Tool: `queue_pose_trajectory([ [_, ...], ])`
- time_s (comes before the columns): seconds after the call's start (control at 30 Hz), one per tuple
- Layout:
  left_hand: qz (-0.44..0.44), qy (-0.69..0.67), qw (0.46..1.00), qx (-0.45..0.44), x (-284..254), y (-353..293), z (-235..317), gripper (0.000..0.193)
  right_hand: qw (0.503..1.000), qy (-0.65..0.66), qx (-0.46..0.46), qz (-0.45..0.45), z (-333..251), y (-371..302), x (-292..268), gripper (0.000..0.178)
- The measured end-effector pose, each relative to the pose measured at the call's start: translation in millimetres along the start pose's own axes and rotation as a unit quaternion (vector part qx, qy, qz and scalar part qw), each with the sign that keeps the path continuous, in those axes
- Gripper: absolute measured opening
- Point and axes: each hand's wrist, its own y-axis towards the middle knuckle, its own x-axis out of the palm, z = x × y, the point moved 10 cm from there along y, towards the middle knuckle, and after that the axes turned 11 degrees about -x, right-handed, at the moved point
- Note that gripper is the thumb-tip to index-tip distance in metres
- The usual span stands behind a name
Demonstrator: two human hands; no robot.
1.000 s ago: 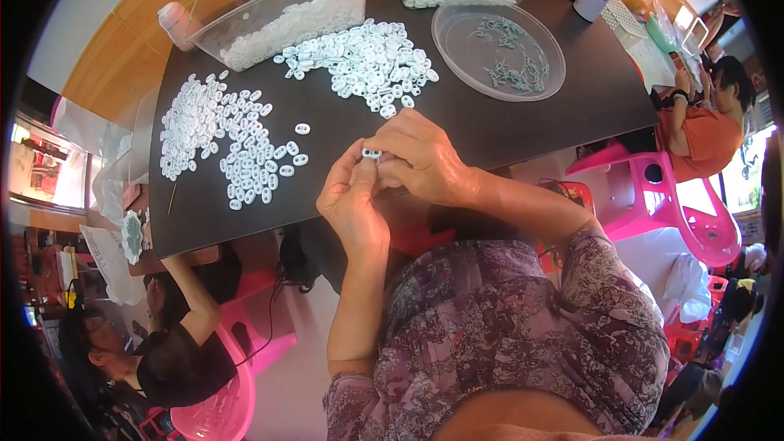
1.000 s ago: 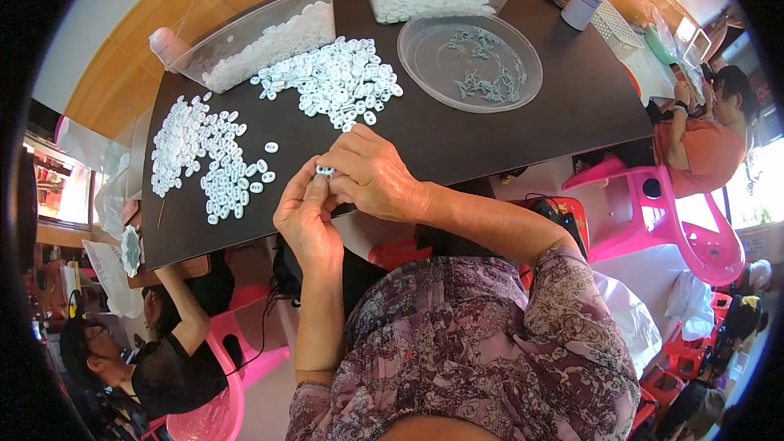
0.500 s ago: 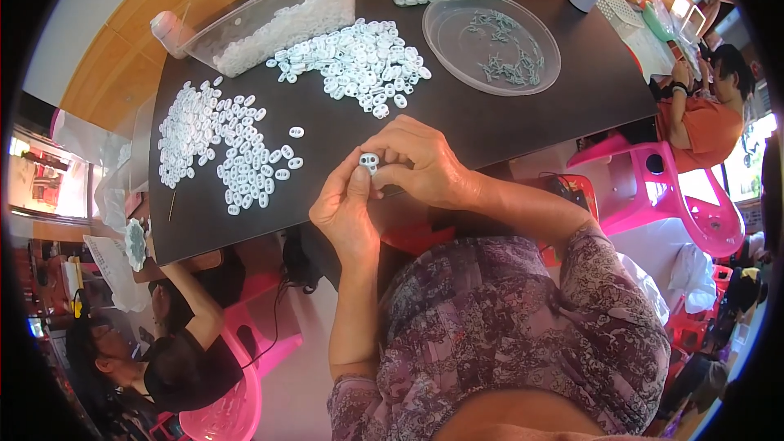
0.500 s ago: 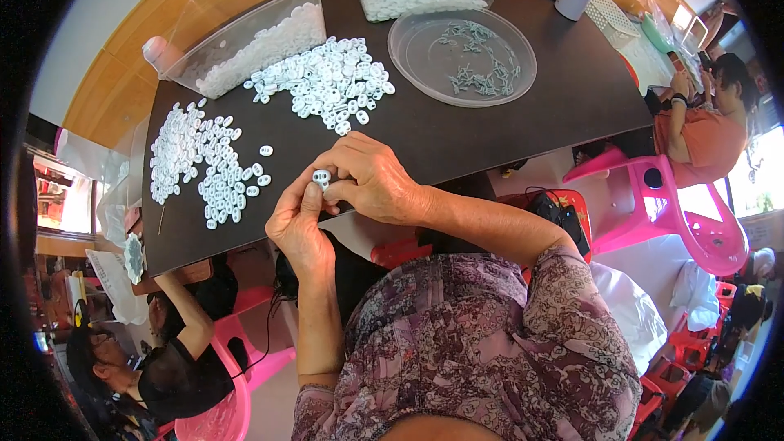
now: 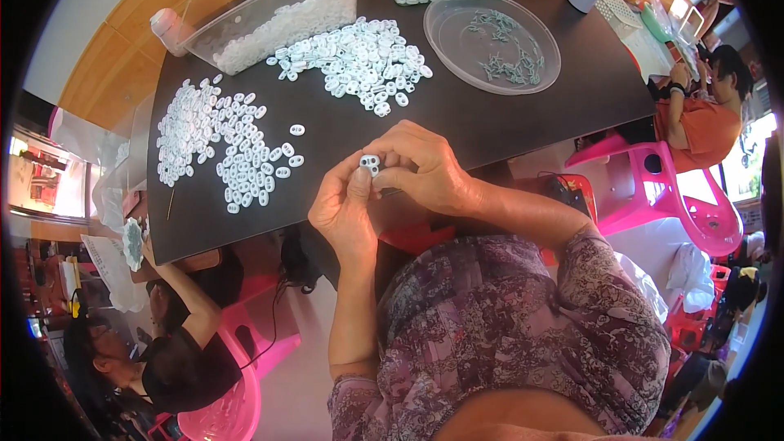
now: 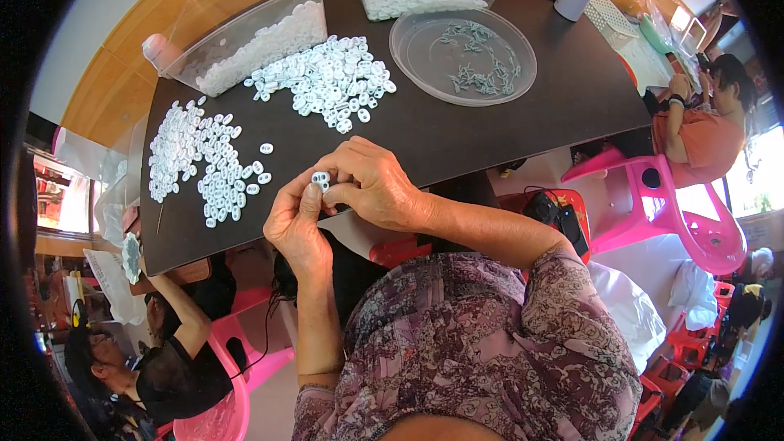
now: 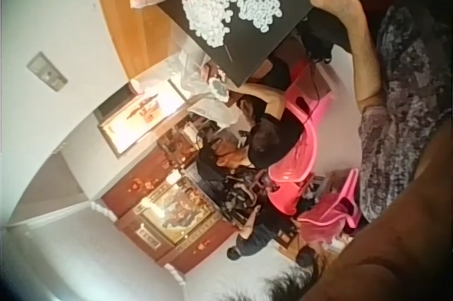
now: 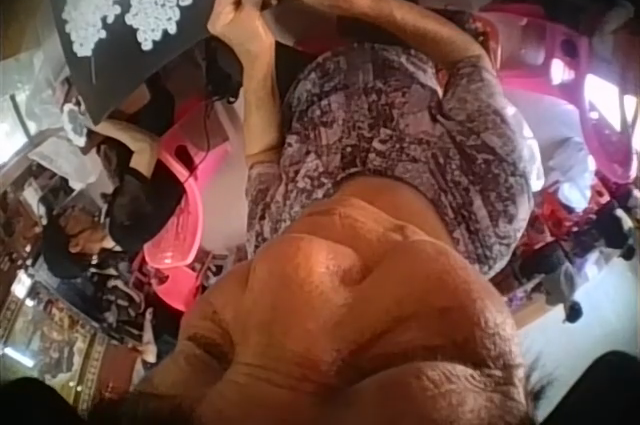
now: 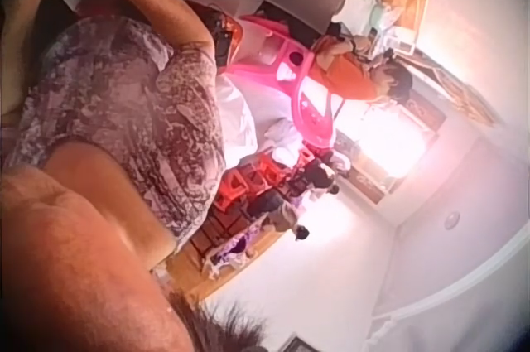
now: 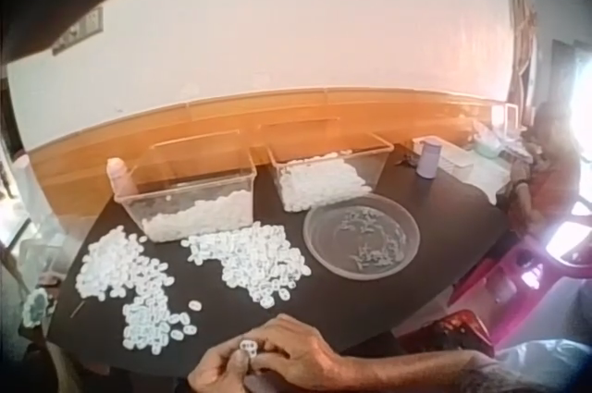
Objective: The recorder is manually assembling small white plastic parts by inserting metal rings into them.
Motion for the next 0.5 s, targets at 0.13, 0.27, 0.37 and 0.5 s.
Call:
queue_pose_trajectory([
  [0.13,0.005,0.007,1.0,-0.003,-1.0,-0.6,2.1,0.017,1.0,0.002,-0.009,-0.001,-3.0,1.5,3.1,0.031],
  [0.27,0.029,-0.026,0.999,-0.005,-1.3,-5.0,2.1,0.018,0.999,0.022,-0.015,0.018,-6.0,-0.2,2.9,0.032],
  [0.37,0.02,-0.017,1.0,0.01,-2.4,-6.6,0.2,0.018,0.998,0.011,-0.056,0.039,-10.9,-2.0,1.0,0.033],
  [0.5,0.039,0.009,0.997,0.059,-3.4,-9.0,4.4,0.019,0.995,0.017,-0.073,0.071,-13.5,-4.0,0.8,0.036],
])
